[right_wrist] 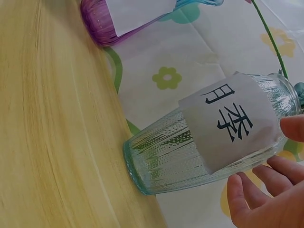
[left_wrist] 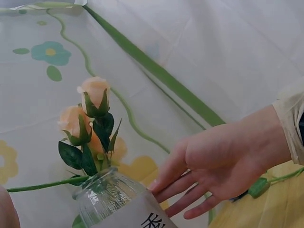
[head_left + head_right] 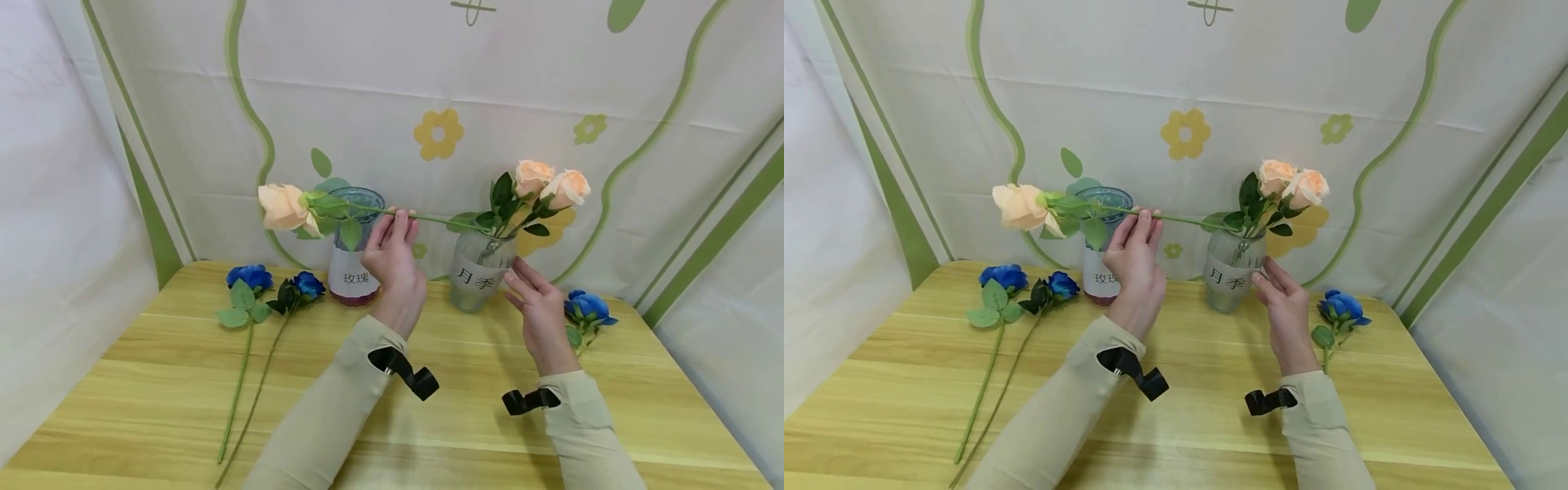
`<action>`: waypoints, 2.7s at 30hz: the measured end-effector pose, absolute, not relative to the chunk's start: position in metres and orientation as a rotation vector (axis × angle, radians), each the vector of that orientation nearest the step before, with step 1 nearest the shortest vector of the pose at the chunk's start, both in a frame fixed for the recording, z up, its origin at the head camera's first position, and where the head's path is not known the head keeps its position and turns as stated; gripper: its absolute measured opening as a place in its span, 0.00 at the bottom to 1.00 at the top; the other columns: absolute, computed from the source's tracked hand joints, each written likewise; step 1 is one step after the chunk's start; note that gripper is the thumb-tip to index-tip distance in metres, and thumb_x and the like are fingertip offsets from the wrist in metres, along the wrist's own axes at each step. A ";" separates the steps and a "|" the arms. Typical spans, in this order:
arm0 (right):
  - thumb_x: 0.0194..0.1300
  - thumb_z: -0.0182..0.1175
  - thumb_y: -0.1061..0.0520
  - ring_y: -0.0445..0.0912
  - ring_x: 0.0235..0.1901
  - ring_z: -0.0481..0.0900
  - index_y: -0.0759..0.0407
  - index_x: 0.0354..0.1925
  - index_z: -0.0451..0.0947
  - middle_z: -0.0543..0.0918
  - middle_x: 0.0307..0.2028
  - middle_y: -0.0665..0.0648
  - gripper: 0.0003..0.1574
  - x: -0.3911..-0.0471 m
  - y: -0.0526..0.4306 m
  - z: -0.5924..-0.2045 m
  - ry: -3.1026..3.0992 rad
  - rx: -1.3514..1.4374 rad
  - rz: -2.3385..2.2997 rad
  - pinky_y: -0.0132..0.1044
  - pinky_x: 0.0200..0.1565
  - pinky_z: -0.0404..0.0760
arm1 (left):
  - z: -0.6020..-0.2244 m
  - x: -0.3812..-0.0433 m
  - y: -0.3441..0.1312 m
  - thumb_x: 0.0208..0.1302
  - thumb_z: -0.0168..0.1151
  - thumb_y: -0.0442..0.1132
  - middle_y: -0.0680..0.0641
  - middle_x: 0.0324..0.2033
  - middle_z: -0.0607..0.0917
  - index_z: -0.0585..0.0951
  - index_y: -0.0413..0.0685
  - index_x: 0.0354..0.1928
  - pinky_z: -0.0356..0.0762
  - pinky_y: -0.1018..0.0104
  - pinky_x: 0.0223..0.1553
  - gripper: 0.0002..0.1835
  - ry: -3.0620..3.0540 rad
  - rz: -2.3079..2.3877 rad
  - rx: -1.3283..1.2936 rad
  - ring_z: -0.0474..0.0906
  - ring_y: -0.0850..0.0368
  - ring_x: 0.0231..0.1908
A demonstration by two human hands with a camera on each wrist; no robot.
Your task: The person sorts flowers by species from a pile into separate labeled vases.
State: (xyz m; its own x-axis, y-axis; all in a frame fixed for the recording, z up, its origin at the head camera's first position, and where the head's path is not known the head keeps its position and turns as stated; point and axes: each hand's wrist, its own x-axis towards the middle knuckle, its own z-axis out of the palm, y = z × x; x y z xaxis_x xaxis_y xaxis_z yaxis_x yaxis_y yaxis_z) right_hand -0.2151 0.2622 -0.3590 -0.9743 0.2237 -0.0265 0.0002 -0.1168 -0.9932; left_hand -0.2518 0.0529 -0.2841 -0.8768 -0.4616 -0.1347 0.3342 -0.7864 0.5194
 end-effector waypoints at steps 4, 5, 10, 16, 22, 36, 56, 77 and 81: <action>0.78 0.63 0.49 0.45 0.82 0.61 0.52 0.82 0.60 0.61 0.83 0.50 0.43 -0.215 0.261 -0.358 -1.978 -0.257 2.227 0.26 0.58 0.83 | -0.283 -0.256 0.059 0.65 0.73 0.28 0.35 0.48 0.91 0.87 0.30 0.51 0.90 0.64 0.48 0.13 -0.699 -2.601 0.369 0.92 0.54 0.40; 0.78 0.63 0.50 0.45 0.82 0.61 0.52 0.82 0.60 0.61 0.83 0.50 0.42 -0.215 0.261 -0.358 -1.978 -0.260 2.227 0.26 0.57 0.83 | -0.283 -0.257 0.060 0.65 0.73 0.28 0.34 0.48 0.91 0.87 0.30 0.50 0.90 0.64 0.48 0.13 -0.704 -2.601 0.371 0.92 0.54 0.40; 0.79 0.62 0.50 0.44 0.82 0.60 0.52 0.83 0.59 0.60 0.84 0.50 0.42 -0.216 0.261 -0.358 -1.981 -0.262 2.231 0.23 0.56 0.82 | -0.283 -0.263 0.069 0.67 0.71 0.28 0.35 0.48 0.91 0.87 0.31 0.50 0.90 0.64 0.50 0.11 -0.742 -2.577 0.329 0.92 0.55 0.40; 0.79 0.61 0.50 0.43 0.82 0.60 0.51 0.83 0.60 0.60 0.84 0.48 0.41 -0.216 0.262 -0.357 -1.991 -0.262 2.231 0.24 0.57 0.81 | -0.284 -0.268 0.079 0.68 0.70 0.29 0.36 0.47 0.91 0.87 0.31 0.52 0.89 0.63 0.52 0.12 -0.827 -2.513 0.256 0.90 0.62 0.37; 0.79 0.61 0.49 0.43 0.82 0.61 0.51 0.82 0.60 0.60 0.83 0.48 0.41 -0.217 0.262 -0.358 -1.989 -0.266 2.231 0.23 0.55 0.81 | -0.283 -0.273 0.089 0.68 0.69 0.27 0.31 0.50 0.90 0.88 0.33 0.50 0.87 0.69 0.49 0.10 -0.847 -2.489 0.208 0.88 0.63 0.35; 0.80 0.60 0.49 0.42 0.82 0.59 0.50 0.83 0.60 0.60 0.84 0.48 0.40 -0.217 0.261 -0.358 -2.012 -0.263 2.224 0.31 0.65 0.79 | -0.289 -0.275 0.109 0.68 0.71 0.29 0.42 0.45 0.93 0.90 0.37 0.46 0.87 0.54 0.57 0.07 -0.990 -2.485 0.234 0.88 0.61 0.38; 0.81 0.58 0.51 0.41 0.83 0.56 0.51 0.82 0.60 0.60 0.84 0.47 0.38 -0.220 0.258 -0.358 -2.015 -0.258 2.230 0.51 0.79 0.66 | -0.297 -0.281 0.131 0.62 0.79 0.36 0.53 0.38 0.93 0.94 0.51 0.39 0.88 0.56 0.54 0.04 -1.306 -2.507 0.438 0.88 0.62 0.41; 0.81 0.58 0.52 0.42 0.82 0.59 0.50 0.82 0.61 0.62 0.83 0.48 0.38 -0.220 0.258 -0.356 -1.998 -0.271 2.226 0.43 0.75 0.73 | -0.290 -0.286 0.132 0.60 0.81 0.38 0.53 0.31 0.92 0.94 0.50 0.35 0.83 0.69 0.36 0.03 -1.471 -2.374 0.433 0.82 0.67 0.30; 0.81 0.59 0.51 0.43 0.82 0.60 0.49 0.82 0.61 0.62 0.83 0.49 0.38 -0.218 0.260 -0.358 -1.993 -0.283 2.235 0.33 0.68 0.78 | -0.297 -0.285 0.135 0.58 0.82 0.36 0.56 0.30 0.91 0.95 0.51 0.35 0.82 0.71 0.35 0.04 -1.493 -2.393 0.454 0.82 0.67 0.31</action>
State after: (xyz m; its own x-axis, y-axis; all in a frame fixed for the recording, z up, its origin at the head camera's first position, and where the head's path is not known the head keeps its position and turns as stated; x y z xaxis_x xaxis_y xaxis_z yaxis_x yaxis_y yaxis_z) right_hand -0.2182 0.2596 -0.3577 -0.9735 0.2230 -0.0510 0.0252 -0.1169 -0.9928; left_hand -0.2848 0.1354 -0.2970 -0.9102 -0.3980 -0.1145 0.0722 -0.4247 0.9025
